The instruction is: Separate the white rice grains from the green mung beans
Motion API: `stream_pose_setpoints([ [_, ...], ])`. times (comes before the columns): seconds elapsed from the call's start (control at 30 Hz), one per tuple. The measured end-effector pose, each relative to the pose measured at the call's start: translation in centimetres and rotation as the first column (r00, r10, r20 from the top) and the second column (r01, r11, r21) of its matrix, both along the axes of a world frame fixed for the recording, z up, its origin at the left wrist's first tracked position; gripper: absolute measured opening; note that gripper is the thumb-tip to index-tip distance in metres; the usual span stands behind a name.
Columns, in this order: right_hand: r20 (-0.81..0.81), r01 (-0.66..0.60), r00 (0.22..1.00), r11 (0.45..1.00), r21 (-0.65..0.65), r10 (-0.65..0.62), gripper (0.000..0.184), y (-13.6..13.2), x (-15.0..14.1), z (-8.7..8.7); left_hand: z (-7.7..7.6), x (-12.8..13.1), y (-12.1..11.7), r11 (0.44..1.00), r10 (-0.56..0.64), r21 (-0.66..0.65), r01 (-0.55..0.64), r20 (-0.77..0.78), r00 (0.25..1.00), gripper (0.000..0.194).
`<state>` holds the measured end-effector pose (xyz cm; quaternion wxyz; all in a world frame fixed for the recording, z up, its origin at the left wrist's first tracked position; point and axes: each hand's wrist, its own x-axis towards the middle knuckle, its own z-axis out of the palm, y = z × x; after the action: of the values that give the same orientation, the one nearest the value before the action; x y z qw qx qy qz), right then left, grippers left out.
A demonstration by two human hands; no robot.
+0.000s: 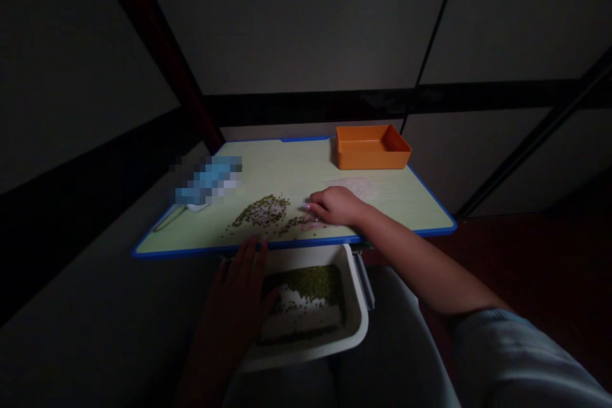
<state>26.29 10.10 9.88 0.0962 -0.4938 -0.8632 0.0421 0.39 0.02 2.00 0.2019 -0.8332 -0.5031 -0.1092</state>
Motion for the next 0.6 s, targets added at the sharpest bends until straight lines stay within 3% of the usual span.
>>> stream_pose_setpoints([
  [0.27,-0.054,0.116,0.992,0.993,-0.012,-0.116,0.04,-0.8,0.2,-0.9,-0.6,0.0,0.2,0.999,-0.021,0.034,0.02,0.04,0.999,0.076],
  [0.6,-0.101,0.087,0.991,0.996,-0.008,-0.088,0.039,-1.1,0.6,-1.4,-0.6,0.1,0.1,1.0,-0.008,0.017,0.008,0.044,0.999,0.074],
])
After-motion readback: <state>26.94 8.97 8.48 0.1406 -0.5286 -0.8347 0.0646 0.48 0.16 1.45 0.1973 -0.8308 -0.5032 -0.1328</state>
